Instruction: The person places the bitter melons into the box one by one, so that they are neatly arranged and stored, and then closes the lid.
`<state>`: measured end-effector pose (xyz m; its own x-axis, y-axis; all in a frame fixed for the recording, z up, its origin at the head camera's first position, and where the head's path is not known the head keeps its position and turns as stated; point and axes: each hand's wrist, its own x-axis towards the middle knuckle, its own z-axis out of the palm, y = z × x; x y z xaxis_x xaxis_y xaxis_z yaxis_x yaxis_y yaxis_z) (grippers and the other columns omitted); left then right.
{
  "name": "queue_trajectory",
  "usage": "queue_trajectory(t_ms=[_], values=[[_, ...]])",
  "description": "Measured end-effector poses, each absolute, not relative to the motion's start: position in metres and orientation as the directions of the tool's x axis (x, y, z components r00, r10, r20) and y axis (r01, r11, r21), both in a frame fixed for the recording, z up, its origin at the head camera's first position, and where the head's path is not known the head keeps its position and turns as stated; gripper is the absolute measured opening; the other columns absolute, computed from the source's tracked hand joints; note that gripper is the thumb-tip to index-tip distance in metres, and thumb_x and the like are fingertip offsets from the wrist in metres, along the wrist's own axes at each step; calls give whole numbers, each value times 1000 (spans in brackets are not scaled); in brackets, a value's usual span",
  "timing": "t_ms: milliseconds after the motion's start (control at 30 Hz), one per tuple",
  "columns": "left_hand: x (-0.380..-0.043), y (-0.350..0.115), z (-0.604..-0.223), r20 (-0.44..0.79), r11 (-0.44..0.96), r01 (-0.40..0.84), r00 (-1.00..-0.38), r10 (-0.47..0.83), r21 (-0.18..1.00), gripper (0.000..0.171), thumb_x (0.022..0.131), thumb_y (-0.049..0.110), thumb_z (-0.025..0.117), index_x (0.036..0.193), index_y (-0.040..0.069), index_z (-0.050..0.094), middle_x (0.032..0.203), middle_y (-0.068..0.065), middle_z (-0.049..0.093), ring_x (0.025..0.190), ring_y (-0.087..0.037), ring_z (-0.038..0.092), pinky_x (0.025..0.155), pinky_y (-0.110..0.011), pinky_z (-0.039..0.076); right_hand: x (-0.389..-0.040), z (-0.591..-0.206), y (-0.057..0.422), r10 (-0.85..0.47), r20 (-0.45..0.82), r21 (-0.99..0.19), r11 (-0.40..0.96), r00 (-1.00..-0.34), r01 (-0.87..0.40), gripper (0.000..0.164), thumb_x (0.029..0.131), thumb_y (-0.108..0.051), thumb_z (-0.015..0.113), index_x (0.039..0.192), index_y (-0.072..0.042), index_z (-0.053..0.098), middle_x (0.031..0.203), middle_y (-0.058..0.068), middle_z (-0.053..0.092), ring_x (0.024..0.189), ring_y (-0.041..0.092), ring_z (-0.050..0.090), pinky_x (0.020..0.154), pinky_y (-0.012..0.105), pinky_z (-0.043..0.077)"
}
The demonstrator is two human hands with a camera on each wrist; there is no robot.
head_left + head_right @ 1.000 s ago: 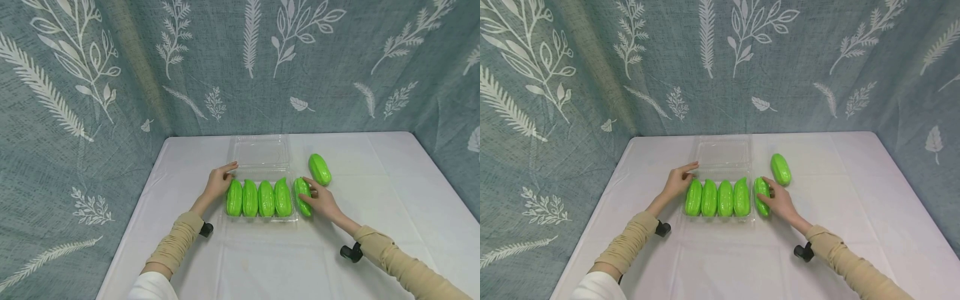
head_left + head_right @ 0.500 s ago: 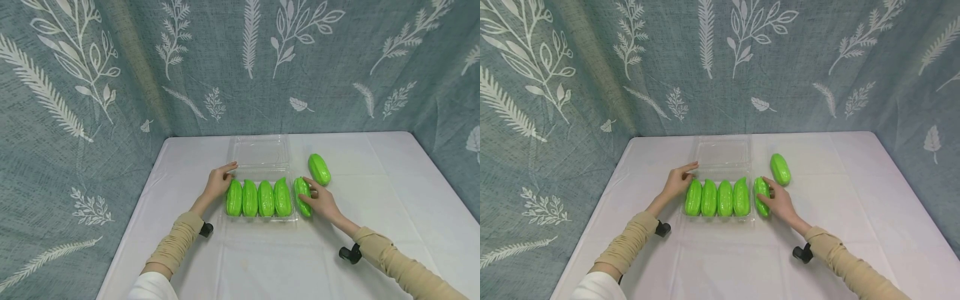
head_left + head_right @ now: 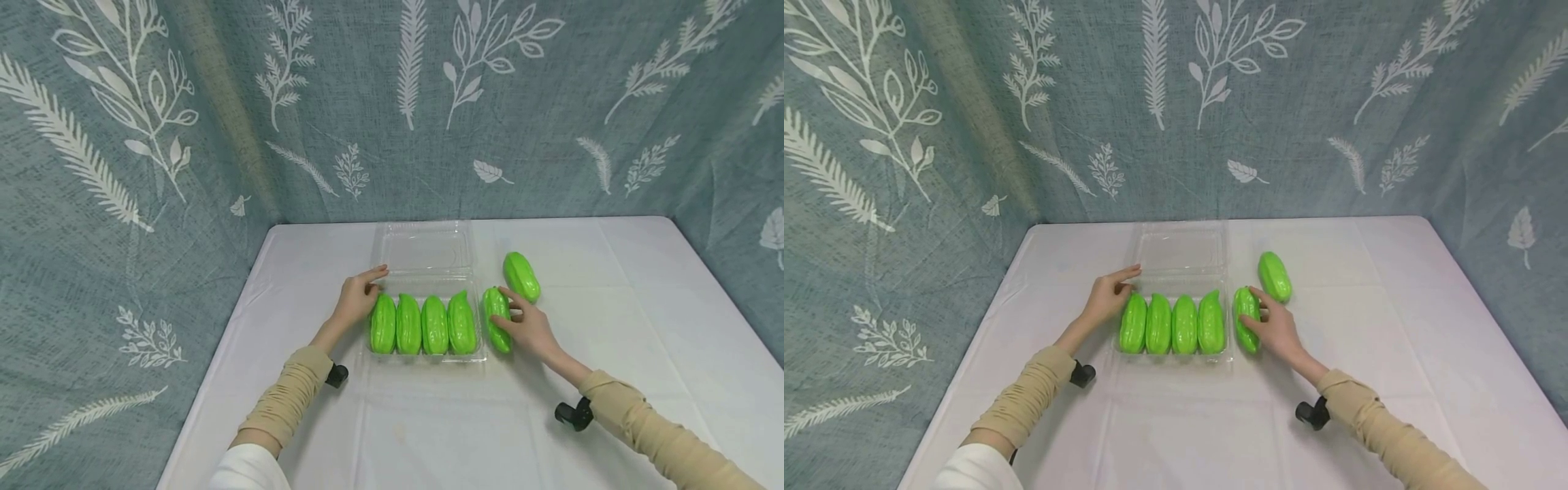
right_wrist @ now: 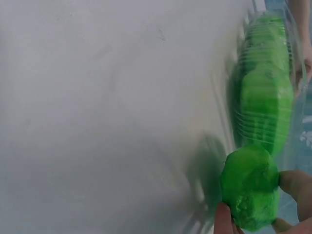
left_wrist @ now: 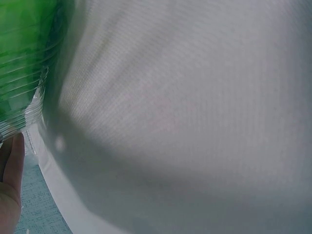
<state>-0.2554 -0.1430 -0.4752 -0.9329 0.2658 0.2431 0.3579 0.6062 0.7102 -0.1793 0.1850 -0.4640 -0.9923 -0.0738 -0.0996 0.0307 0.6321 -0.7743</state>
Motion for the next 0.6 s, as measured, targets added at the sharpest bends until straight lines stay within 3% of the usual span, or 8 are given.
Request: queue_trajectory(t_ms=[233,500,600], values=[[-256,-144,-476,245,607,359,-932,266,709,39,87,-12,48,122,-3,61,133,-12,58,55,-7,43,56,-17,37,-183,-456,192,-65,-87,-788,615,-994,29,65,91,-21,61,147,-6,31,131,34,48,110,46,58,82,43,54],[-257,-144,-477,255,603,373,-927,275,705,39,87,-11,48,123,-4,61,133,-13,58,48,-6,34,52,-18,34,-186,-441,196,-47,-56,-780,626,-997,14,64,92,-22,61,146,-5,33,130,35,49,110,47,57,82,44,54],[-257,-144,-477,254,603,373,-927,275,705,38,87,-11,48,122,-4,61,133,-13,58,52,-6,42,53,-17,35,-186,-434,198,-38,-37,-780,626,-999,5,64,92,-21,61,146,-4,33,130,35,48,110,47,57,81,44,54]])
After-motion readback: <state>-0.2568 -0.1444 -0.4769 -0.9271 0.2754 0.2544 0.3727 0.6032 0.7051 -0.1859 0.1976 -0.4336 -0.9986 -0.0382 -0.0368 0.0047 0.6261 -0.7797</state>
